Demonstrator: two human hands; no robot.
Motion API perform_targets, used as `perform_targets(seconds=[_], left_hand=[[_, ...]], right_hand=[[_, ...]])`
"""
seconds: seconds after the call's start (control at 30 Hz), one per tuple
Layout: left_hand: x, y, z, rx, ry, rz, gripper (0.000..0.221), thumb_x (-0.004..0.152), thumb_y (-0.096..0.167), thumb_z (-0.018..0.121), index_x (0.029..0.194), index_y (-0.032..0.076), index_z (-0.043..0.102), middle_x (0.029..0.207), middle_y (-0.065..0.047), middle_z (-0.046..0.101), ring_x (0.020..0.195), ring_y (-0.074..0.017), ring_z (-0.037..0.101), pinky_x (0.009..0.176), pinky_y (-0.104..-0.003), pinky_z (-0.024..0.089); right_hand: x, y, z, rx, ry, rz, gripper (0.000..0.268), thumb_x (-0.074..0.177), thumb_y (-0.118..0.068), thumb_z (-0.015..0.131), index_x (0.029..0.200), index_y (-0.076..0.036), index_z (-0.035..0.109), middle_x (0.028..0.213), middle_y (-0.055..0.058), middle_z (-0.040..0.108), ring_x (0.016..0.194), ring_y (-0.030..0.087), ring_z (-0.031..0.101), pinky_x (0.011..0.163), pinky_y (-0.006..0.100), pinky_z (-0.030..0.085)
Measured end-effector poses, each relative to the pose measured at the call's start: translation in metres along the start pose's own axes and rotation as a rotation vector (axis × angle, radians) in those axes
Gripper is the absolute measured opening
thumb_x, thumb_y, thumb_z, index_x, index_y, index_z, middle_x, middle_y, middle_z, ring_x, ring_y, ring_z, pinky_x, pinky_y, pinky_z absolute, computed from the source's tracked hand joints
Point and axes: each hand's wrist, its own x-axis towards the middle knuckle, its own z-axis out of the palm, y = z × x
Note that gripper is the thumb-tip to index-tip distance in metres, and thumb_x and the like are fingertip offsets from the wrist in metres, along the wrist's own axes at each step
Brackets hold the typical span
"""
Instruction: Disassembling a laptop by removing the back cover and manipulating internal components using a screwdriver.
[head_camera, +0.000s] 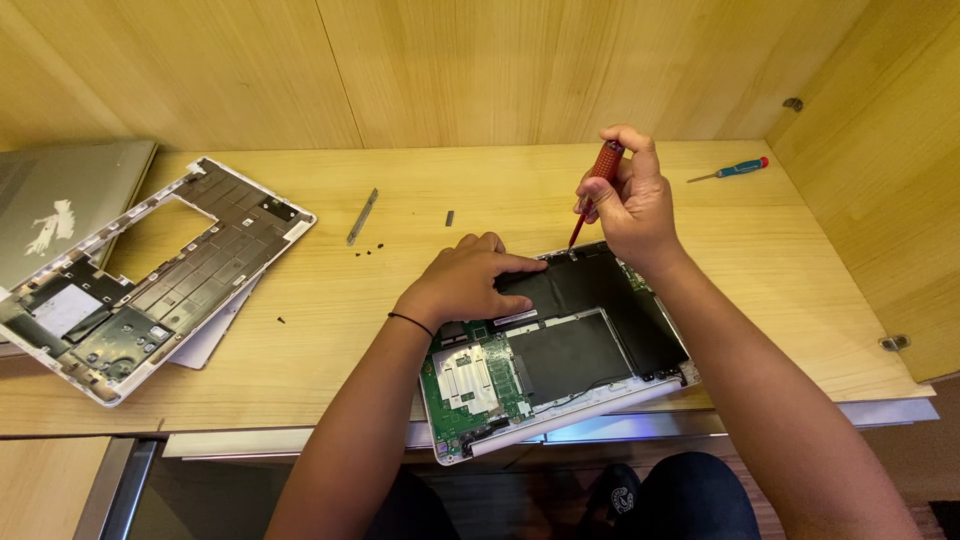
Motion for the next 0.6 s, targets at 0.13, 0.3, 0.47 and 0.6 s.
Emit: perform_targets(seconds=[0.13, 0.3, 0.47, 0.6], left_hand=[[-0.001, -0.003, -0.001, -0.002, 0.005, 0.016, 0.051, 0.077, 0.046, 0.068, 0.126, 0.034, 0.062, 0.106, -0.006, 0.052, 0.112, -0.0286, 0.050, 0.094, -0.044, 0.041], [-0.002, -0.003, 0.002, -0.021, 0.004, 0.046, 0.048, 0.079, 0.046, 0.065, 0.126, 0.035, 0.061, 0.108, -0.005, 0.052, 0.115, -0.0284, 0.049, 0.097, -0.044, 0.040], [0.015, -0.016, 0.017, -0.285, 0.233, 0.254, 0.047, 0.085, 0.030, 0.065, 0.130, 0.025, 0.057, 0.115, -0.011, 0.055, 0.108, -0.0323, 0.054, 0.093, -0.048, 0.044], [0.054, -0.017, 0.024, -0.540, 0.389, 0.430, 0.040, 0.085, 0.012, 0.066, 0.124, 0.018, 0.062, 0.123, -0.006, 0.061, 0.104, -0.0295, 0.061, 0.082, -0.043, 0.051]], right_hand=[[0.028, -0.056, -0.017, -0.593, -0.175, 0.046, 0.039, 0.095, -0.026, 0.067, 0.128, -0.015, 0.051, 0.074, 0.013, 0.067, 0.068, 0.029, 0.066, 0.058, 0.041, 0.051], [0.054, -0.106, -0.015, -1.473, -0.651, 0.236, 0.035, 0.096, -0.046, 0.045, 0.088, -0.021, 0.068, 0.072, 0.013, 0.071, 0.078, 0.035, 0.072, 0.068, 0.046, 0.055], [0.058, -0.109, 0.003, -1.560, -0.991, -0.222, 0.015, 0.084, -0.031, 0.057, 0.082, -0.024, 0.070, 0.078, -0.001, 0.069, 0.084, 0.022, 0.067, 0.076, 0.036, 0.055], [0.055, -0.102, 0.014, -1.522, -1.099, -0.466, 0.008, 0.079, -0.027, 0.067, 0.081, -0.019, 0.067, 0.079, -0.003, 0.062, 0.083, 0.020, 0.064, 0.072, 0.035, 0.056]])
